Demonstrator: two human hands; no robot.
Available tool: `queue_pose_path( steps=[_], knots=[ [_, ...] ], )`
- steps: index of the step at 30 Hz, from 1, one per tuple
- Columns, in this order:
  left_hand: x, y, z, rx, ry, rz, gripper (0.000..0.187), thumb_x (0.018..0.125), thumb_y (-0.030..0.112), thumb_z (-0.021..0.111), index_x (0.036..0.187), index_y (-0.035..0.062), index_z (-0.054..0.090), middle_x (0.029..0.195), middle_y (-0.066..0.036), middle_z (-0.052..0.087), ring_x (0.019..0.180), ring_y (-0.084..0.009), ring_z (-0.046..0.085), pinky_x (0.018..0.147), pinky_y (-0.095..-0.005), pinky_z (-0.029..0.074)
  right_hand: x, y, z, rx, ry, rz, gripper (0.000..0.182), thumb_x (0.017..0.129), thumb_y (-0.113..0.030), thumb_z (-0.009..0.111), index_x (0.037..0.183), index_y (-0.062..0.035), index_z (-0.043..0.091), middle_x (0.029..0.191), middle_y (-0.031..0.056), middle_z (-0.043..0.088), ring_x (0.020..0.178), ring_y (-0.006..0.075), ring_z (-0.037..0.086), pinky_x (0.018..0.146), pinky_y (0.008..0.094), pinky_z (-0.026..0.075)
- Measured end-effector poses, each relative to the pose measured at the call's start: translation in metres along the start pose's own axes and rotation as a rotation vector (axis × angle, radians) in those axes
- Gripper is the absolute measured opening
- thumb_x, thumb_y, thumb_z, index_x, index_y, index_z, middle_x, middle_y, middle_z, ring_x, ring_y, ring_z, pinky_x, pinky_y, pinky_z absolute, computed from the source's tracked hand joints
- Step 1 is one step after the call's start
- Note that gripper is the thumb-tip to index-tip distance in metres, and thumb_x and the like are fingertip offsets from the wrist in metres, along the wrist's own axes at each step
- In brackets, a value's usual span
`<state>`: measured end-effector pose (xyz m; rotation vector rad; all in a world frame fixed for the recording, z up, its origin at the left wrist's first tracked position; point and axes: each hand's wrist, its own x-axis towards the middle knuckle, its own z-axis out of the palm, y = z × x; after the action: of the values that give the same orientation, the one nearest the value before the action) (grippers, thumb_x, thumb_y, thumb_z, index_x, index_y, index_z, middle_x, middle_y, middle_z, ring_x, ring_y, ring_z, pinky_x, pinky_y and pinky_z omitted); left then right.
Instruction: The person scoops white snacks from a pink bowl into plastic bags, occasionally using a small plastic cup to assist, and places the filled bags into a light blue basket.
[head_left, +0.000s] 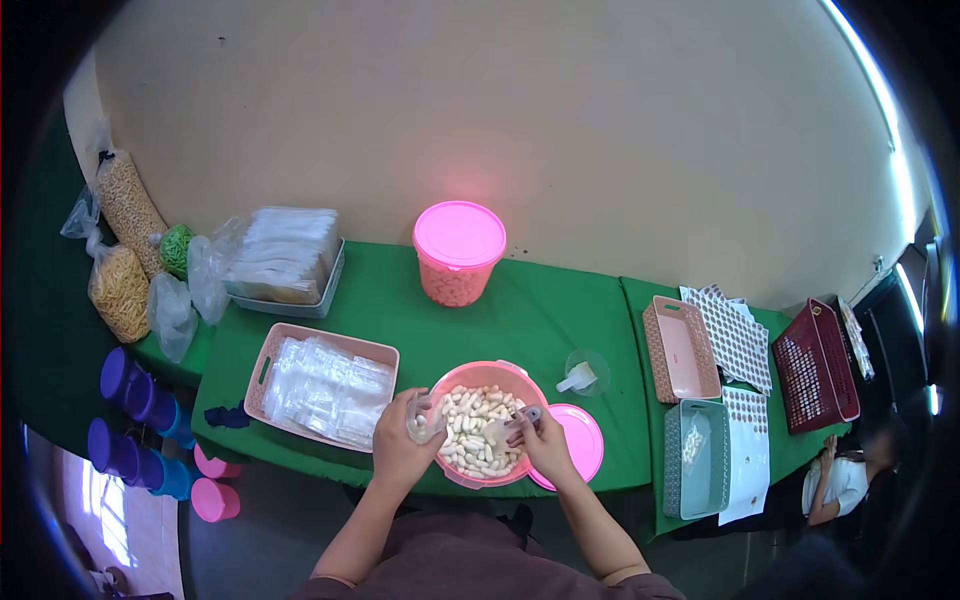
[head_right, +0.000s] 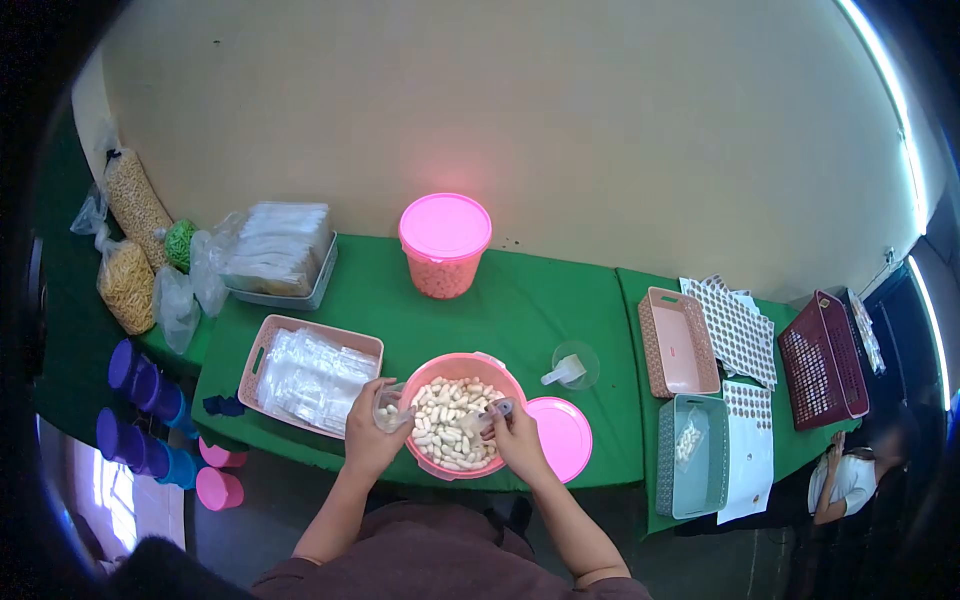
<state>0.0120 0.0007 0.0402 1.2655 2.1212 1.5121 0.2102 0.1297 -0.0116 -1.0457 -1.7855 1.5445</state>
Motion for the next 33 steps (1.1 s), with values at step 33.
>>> queue_pose_path(
  steps=[33],
  knots=[
    [-0.016, 0.006, 0.017, 0.236, -0.192, 0.232, 0.068, 0.061, 0.019, 0.081, 0.121, 0.0064, 0.049, 0.108, -0.013, 0.058, 0.1, -0.032, 0.054, 0.089, -0.0426, 0.042, -0.012, -0.08, -0.013, 0.65, 0.263, -0.074, 0.02, 0.098, -0.019, 0.048, 0.103, -0.0002, 0.053, 0.083, 0.0115, 0.062, 0.058, 0.013, 0.058, 0.051, 0.0248, 0.046]
  ],
)
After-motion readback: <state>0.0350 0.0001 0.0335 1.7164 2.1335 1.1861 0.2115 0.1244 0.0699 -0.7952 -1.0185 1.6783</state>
